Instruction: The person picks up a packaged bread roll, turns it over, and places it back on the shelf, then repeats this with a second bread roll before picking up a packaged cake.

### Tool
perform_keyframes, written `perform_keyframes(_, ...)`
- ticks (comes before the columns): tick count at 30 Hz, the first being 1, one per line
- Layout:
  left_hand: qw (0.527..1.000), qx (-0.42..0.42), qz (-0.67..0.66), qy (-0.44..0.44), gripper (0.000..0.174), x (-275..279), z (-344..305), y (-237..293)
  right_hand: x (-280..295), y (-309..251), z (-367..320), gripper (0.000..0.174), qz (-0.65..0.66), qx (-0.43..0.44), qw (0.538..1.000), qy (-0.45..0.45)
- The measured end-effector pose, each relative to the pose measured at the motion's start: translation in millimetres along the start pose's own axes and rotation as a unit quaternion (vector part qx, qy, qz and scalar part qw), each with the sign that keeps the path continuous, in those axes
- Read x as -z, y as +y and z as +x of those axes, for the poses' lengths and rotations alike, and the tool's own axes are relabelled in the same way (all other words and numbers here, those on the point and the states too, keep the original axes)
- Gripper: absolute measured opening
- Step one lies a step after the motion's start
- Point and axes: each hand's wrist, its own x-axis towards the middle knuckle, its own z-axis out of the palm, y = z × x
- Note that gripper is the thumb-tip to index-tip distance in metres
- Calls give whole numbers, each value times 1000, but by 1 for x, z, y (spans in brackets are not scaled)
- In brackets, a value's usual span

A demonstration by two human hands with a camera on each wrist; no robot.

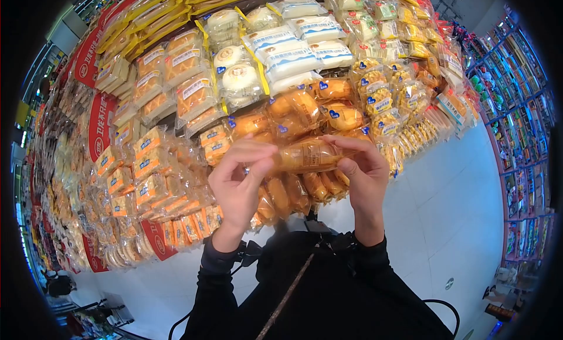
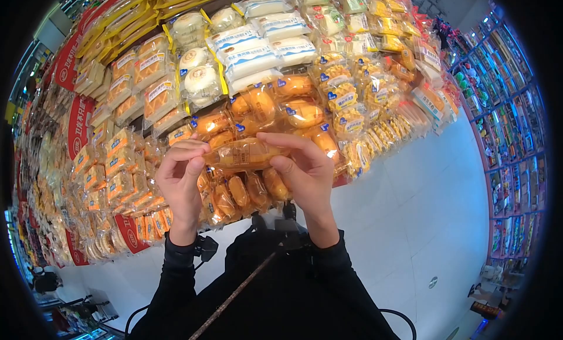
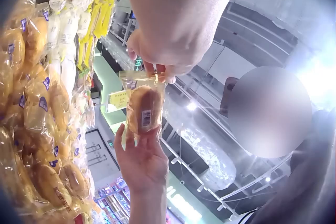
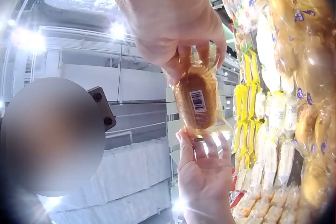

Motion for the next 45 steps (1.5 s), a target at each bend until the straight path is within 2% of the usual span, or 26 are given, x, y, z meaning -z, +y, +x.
perform_keyframes(6, 995, 82, -54, -1, 2, 1, 0, -7, 4, 4, -5, 17, -28, -83, 995, 47)
perform_keyframes(10, 990, 111, -87, -11, 4, 3, -2, -9, -3, 5, -5, 16, 12, -86, 994, 61)
perform_keyframes(12, 985, 142, -92, -20, 8, 7, -3, -10, -3, 7, -4, 16, 19, -96, 993, 67)
perform_keyframes(15, 979, 171, -111, 12, 21, 0, 2, -3, -6, 9, 0, 15, -18, -51, 994, 95)
perform_keyframes(17, 985, 154, -77, -6, 31, 1, -3, -6, -11, 4, 0, 13, -50, -36, 987, 151)
perform_keyframes(18, 987, 147, -60, -16, 36, 1, -6, -6, -11, 5, 1, 14, -100, 13, 984, 144)
perform_keyframes(19, 976, 188, -101, -51, 39, 0, -9, -5, -11, 5, 1, 14, -149, 62, 977, 142)
perform_keyframes(21, 938, 267, -182, -121, 45, 0, -14, -1, -6, 17, 2, 17, -304, 238, 920, 62)
perform_keyframes(22, 924, 262, -257, -111, 49, -3, -15, -2, -5, 16, 0, 20, -370, 263, 891, 18)
perform_keyframes(25, 914, 252, -312, -60, 49, -4, -11, 3, -15, 11, -3, 25, -482, 312, 813, -102)
perform_keyframes(28, 927, 240, -287, 19, 51, -3, -9, -7, -22, 6, -3, 31, -465, 256, 826, -192)
perform_keyframes(32, 930, 264, -251, 44, 52, 2, -11, -20, -19, 9, -5, 34, -393, 211, 873, -196)
perform_keyframes(35, 924, 277, -257, 50, 50, 4, -14, -24, -14, 15, -11, 33, -307, 173, 930, -99)
perform_keyframes(38, 922, 286, -257, 57, 47, 5, -19, -26, -15, 18, -12, 32, -248, 112, 962, 10)
perform_keyframes(41, 921, 276, -271, 44, 46, 3, -20, -20, -23, 21, -8, 31, -195, 31, 980, 35)
perform_keyframes(42, 923, 273, -270, 37, 45, 3, -20, -18, -22, 20, -7, 33, -257, 50, 965, 17)
perform_keyframes(45, 924, 270, -271, 17, 44, 6, -27, -21, -26, 21, -10, 39, -145, -47, 988, -4)
